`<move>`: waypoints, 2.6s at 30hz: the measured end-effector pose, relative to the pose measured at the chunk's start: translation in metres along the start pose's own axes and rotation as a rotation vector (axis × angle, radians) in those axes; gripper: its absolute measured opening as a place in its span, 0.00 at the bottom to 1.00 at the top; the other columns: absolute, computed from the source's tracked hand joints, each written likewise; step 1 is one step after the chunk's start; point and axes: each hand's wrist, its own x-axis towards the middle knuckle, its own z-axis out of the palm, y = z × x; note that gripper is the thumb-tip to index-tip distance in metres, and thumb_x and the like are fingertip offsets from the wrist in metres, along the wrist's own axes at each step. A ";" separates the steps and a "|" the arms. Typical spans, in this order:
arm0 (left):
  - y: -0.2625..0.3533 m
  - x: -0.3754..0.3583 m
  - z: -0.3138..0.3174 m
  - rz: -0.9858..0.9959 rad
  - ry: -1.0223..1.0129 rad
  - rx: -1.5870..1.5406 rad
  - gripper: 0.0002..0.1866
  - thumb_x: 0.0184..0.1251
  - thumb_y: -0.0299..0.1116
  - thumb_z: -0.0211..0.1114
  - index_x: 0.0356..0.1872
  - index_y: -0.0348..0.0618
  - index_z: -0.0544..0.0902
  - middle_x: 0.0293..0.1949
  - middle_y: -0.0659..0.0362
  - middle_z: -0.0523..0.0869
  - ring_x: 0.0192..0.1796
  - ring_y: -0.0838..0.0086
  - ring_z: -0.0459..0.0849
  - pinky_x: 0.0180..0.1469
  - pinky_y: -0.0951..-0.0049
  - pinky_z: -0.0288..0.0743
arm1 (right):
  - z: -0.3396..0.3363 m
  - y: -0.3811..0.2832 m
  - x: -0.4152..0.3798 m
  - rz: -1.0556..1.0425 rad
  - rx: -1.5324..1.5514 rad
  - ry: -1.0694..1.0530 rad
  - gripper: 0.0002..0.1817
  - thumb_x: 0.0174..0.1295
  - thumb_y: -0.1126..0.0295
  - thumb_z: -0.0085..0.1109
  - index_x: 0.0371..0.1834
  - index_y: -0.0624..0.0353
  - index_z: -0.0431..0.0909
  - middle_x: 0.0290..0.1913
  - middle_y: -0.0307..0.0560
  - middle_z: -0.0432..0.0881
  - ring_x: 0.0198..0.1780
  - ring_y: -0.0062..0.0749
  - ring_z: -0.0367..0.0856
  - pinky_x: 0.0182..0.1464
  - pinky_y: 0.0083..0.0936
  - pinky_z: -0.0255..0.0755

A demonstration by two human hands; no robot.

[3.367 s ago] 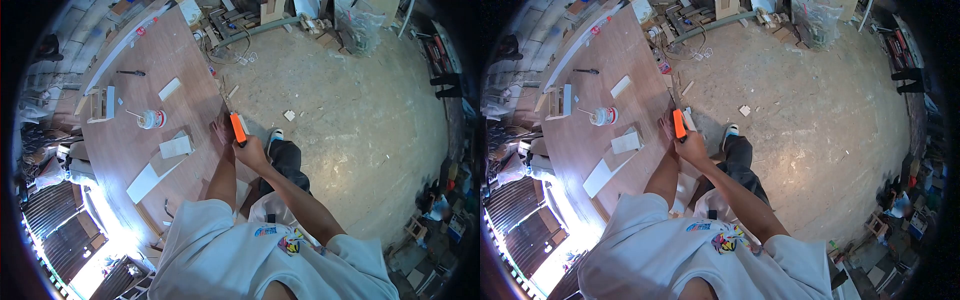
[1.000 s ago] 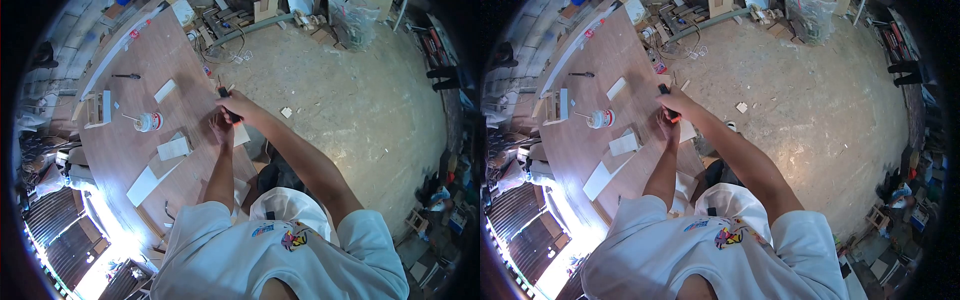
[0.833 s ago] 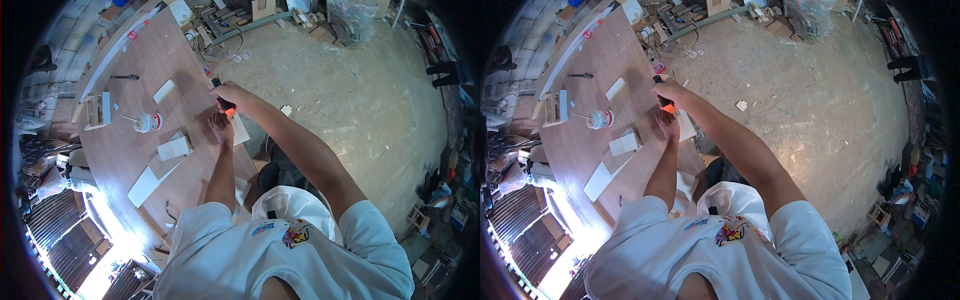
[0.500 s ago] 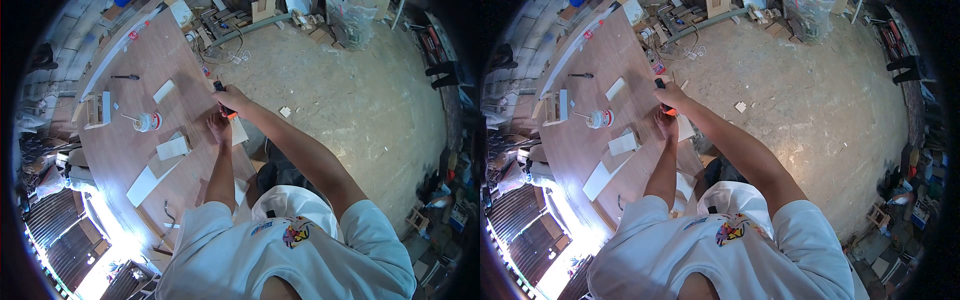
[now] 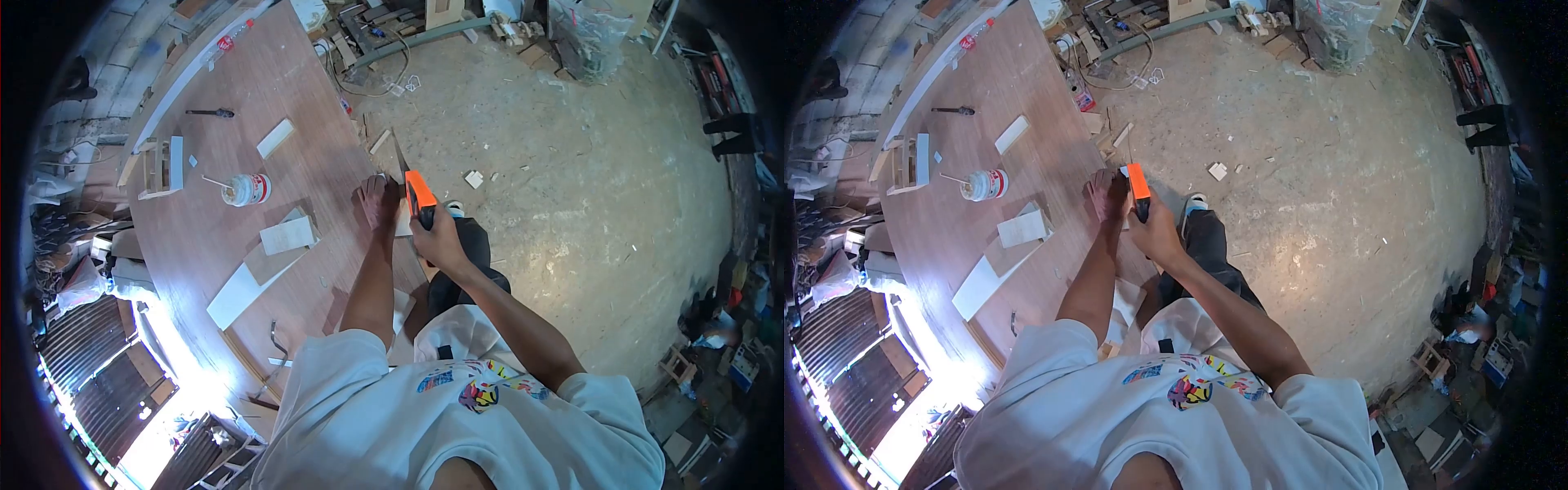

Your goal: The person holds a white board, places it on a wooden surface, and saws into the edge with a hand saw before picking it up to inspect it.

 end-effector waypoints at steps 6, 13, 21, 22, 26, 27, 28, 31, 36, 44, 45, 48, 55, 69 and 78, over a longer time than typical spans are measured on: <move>-0.006 0.001 0.001 -0.079 0.091 -0.154 0.07 0.61 0.34 0.58 0.28 0.43 0.74 0.31 0.53 0.77 0.40 0.57 0.74 0.44 0.57 0.66 | 0.004 -0.046 0.053 0.215 0.223 -0.258 0.12 0.58 0.69 0.58 0.41 0.62 0.69 0.21 0.40 0.71 0.17 0.22 0.71 0.19 0.25 0.67; 0.000 0.000 -0.018 -0.176 -0.008 0.086 0.09 0.61 0.37 0.57 0.29 0.43 0.74 0.34 0.54 0.77 0.41 0.57 0.74 0.43 0.56 0.65 | 0.037 -0.057 0.139 0.303 0.085 -0.409 0.09 0.53 0.74 0.52 0.31 0.72 0.69 0.22 0.50 0.75 0.18 0.33 0.76 0.19 0.30 0.70; 0.002 -0.004 -0.027 -0.201 0.082 -0.076 0.18 0.49 0.41 0.63 0.39 0.42 0.75 0.38 0.53 0.77 0.46 0.56 0.73 0.49 0.57 0.65 | 0.039 -0.087 0.084 0.106 -0.300 -0.348 0.24 0.47 0.71 0.55 0.43 0.83 0.67 0.35 0.74 0.79 0.41 0.56 0.82 0.42 0.38 0.75; 0.002 -0.001 -0.026 -0.201 0.087 -0.079 0.18 0.49 0.41 0.63 0.39 0.42 0.75 0.38 0.53 0.77 0.46 0.56 0.73 0.49 0.57 0.65 | 0.036 -0.097 0.081 0.094 -0.294 -0.345 0.23 0.48 0.71 0.54 0.42 0.83 0.67 0.34 0.74 0.79 0.40 0.55 0.83 0.41 0.37 0.76; -0.004 -0.010 -0.015 -0.185 0.142 -0.069 0.18 0.49 0.41 0.64 0.39 0.42 0.75 0.39 0.53 0.77 0.46 0.56 0.73 0.50 0.57 0.65 | 0.017 -0.145 0.063 0.081 -0.212 -0.366 0.08 0.52 0.77 0.47 0.32 0.75 0.67 0.20 0.52 0.74 0.18 0.32 0.76 0.18 0.31 0.68; -0.008 -0.016 -0.013 -0.179 0.148 -0.064 0.18 0.48 0.41 0.64 0.39 0.42 0.75 0.39 0.53 0.77 0.46 0.56 0.73 0.51 0.57 0.64 | 0.008 -0.172 0.054 0.166 -0.159 -0.418 0.07 0.51 0.78 0.47 0.30 0.74 0.67 0.20 0.52 0.74 0.18 0.32 0.75 0.18 0.31 0.68; -0.012 -0.017 -0.009 -0.169 0.161 -0.061 0.19 0.48 0.41 0.64 0.40 0.42 0.75 0.39 0.53 0.77 0.47 0.56 0.73 0.51 0.57 0.64 | 0.002 -0.190 0.049 0.243 -0.106 -0.468 0.06 0.50 0.79 0.46 0.28 0.73 0.68 0.20 0.51 0.74 0.17 0.32 0.74 0.18 0.31 0.67; -0.022 -0.023 0.001 -0.147 0.198 -0.050 0.19 0.48 0.40 0.64 0.40 0.42 0.75 0.39 0.53 0.77 0.47 0.56 0.73 0.52 0.57 0.64 | -0.005 -0.207 0.045 0.224 -0.163 -0.467 0.05 0.50 0.80 0.46 0.28 0.72 0.69 0.20 0.51 0.73 0.17 0.32 0.72 0.18 0.31 0.66; -0.011 -0.014 -0.016 -0.201 0.039 -0.017 0.20 0.47 0.40 0.64 0.41 0.42 0.76 0.41 0.52 0.77 0.49 0.54 0.73 0.55 0.56 0.63 | 0.039 -0.081 0.077 0.140 -0.180 -0.334 0.06 0.49 0.79 0.47 0.29 0.71 0.69 0.20 0.52 0.74 0.18 0.35 0.76 0.17 0.33 0.67; -0.022 -0.014 -0.004 -0.369 -0.135 -0.073 0.22 0.48 0.42 0.67 0.45 0.44 0.77 0.47 0.53 0.79 0.54 0.53 0.72 0.60 0.54 0.62 | 0.054 -0.074 0.115 0.298 -0.402 -0.317 0.21 0.46 0.70 0.59 0.44 0.70 0.75 0.42 0.63 0.81 0.47 0.49 0.82 0.45 0.35 0.76; -0.023 -0.018 -0.002 -0.253 0.009 -0.092 0.23 0.47 0.40 0.67 0.46 0.44 0.76 0.47 0.53 0.78 0.53 0.53 0.72 0.59 0.54 0.62 | 0.054 -0.085 0.105 0.201 -0.417 -0.274 0.16 0.46 0.72 0.57 0.38 0.72 0.77 0.36 0.62 0.82 0.40 0.46 0.84 0.38 0.34 0.78; -0.085 -0.059 0.071 -0.278 0.064 -0.169 0.24 0.46 0.39 0.68 0.47 0.43 0.75 0.48 0.53 0.78 0.54 0.53 0.72 0.59 0.54 0.62 | 0.043 -0.126 0.092 0.316 -0.244 -0.385 0.12 0.47 0.74 0.55 0.32 0.74 0.77 0.30 0.59 0.82 0.31 0.41 0.85 0.29 0.32 0.77; -0.069 -0.049 0.043 -0.233 -0.132 0.123 0.25 0.47 0.36 0.66 0.49 0.42 0.74 0.52 0.52 0.77 0.56 0.52 0.71 0.62 0.52 0.60 | 0.009 -0.163 0.057 0.163 -0.296 -0.304 0.08 0.48 0.78 0.50 0.29 0.75 0.72 0.22 0.54 0.76 0.19 0.38 0.78 0.20 0.33 0.69; -0.001 0.003 -0.026 -0.189 0.001 -0.136 0.16 0.50 0.37 0.64 0.40 0.43 0.77 0.37 0.53 0.78 0.44 0.54 0.74 0.49 0.56 0.66 | 0.067 -0.030 0.121 0.343 -0.268 -0.281 0.15 0.48 0.72 0.55 0.38 0.70 0.76 0.35 0.62 0.82 0.33 0.41 0.85 0.32 0.32 0.78; -0.007 -0.002 -0.018 -0.185 0.035 -0.031 0.08 0.52 0.34 0.62 0.31 0.43 0.75 0.32 0.54 0.77 0.42 0.56 0.74 0.45 0.57 0.66 | 0.060 -0.041 0.124 0.326 -0.272 -0.306 0.09 0.48 0.73 0.56 0.27 0.71 0.76 0.24 0.60 0.80 0.27 0.42 0.84 0.28 0.34 0.77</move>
